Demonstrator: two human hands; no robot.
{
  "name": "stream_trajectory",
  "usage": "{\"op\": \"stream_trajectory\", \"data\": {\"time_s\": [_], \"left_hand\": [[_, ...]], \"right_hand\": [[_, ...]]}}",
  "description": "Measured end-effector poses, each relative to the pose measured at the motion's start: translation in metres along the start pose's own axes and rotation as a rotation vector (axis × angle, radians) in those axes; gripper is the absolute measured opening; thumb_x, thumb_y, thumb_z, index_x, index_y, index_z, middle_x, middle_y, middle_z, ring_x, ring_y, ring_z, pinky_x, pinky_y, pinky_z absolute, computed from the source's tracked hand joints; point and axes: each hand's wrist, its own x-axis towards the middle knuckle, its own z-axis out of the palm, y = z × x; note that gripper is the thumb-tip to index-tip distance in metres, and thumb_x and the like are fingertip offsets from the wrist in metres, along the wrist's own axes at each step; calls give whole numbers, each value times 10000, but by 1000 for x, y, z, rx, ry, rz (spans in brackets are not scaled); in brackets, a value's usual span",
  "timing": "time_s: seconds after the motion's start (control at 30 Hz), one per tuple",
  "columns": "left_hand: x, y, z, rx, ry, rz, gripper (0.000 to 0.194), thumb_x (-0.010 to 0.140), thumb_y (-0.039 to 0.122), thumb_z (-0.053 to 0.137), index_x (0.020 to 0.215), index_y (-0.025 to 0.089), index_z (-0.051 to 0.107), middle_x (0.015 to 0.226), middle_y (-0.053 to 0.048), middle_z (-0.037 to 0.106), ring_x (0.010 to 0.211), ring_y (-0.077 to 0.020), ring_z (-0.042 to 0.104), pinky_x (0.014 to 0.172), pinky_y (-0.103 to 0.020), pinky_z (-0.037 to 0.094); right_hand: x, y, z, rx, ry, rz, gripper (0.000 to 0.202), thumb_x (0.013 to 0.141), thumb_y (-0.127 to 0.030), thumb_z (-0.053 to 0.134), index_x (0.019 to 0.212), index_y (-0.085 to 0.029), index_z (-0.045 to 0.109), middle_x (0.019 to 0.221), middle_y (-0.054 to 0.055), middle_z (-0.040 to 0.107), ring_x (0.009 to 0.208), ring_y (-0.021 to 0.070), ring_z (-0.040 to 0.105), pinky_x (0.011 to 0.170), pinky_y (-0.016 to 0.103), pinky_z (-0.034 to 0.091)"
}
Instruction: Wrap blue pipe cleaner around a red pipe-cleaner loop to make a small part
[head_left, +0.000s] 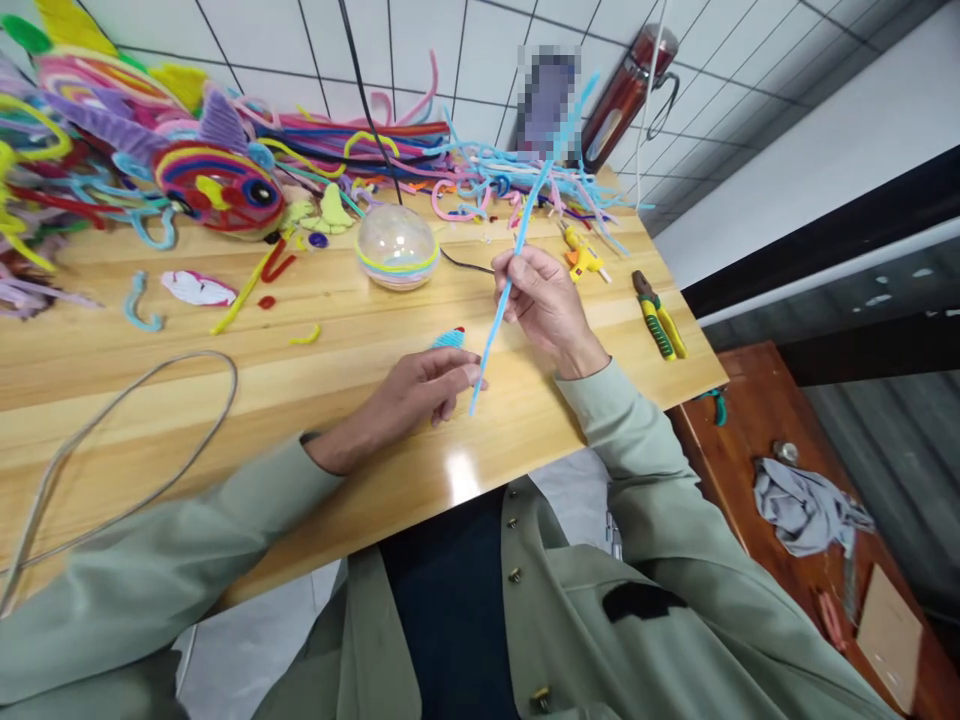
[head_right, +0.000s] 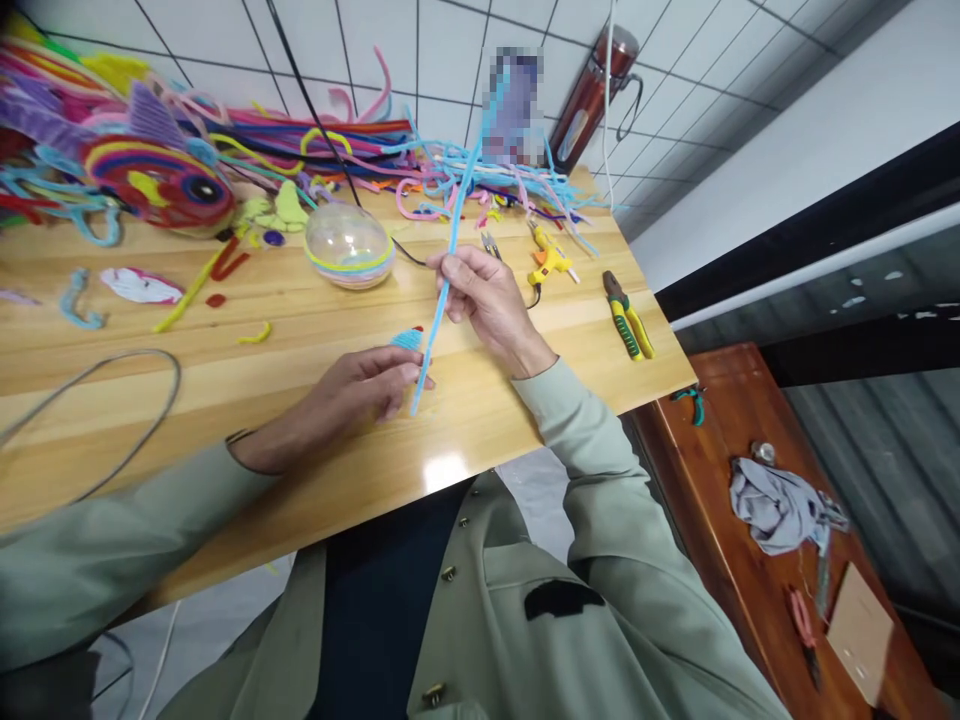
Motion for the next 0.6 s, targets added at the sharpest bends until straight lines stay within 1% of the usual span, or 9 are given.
{"op": "stream_trajectory", "data": {"time_s": [0.07,0.1,0.2,0.27,0.37,0.43,0.53,0.6], "left_hand": [[0,-3,1,24,-65,-38,319,917,517,844,936,199,845,712,-24,744,479,-114,509,449,-256,409],[0,-4,1,44,-78,-45,316,925,513,832,884,199,841,646,-13,704,466,-113,495,452,-255,400],[1,-4,1,101,-56,-31,346,951,502,799,775,205,825,505,20,572,441,-109,459,465,-253,368],[1,-5,0,122,-25,-7,349,946,495,796,745,211,814,505,17,577,443,-109,450,470,-258,354],[1,-6,2,142,-2,14,364,947,504,782,723,218,806,530,4,606,456,-116,453,475,-270,368],[1,-7,2,158,15,12,371,957,517,777,734,223,814,516,14,568,459,-121,450,479,-271,373],[1,-9,2,171,29,9,359,965,524,787,764,229,827,516,23,543,474,-127,459,484,-267,378],[1,-11,1,164,29,13,343,962,511,796,772,228,832,557,9,603,482,-127,478,481,-267,391]], "right_hand": [[0,2,3,-20,12,-14,392,1005,-620,886,1022,-248,766,874,-17,668,646,90,577,512,211,471],[-1,3,4,-22,15,-25,377,1020,-617,874,1056,-254,777,884,-16,669,644,87,579,515,211,470],[0,5,2,-29,39,-49,368,1048,-622,842,1139,-268,795,908,-10,675,651,82,598,518,208,465],[1,5,-1,-38,70,-54,368,1050,-616,839,1138,-261,793,907,-7,678,661,87,609,519,209,467],[2,4,-6,-50,108,-49,374,1040,-608,847,1107,-245,788,895,-3,688,668,101,612,517,211,482],[4,5,-10,-56,118,-44,391,1039,-624,841,1118,-244,789,897,1,701,679,109,620,516,209,489],[5,9,-18,-12,85,-71,426,1027,-660,845,1175,-263,794,902,0,710,693,110,637,512,199,483],[6,14,-22,35,57,-95,440,1017,-670,855,1203,-276,795,901,-4,708,699,107,642,513,195,481]]}}
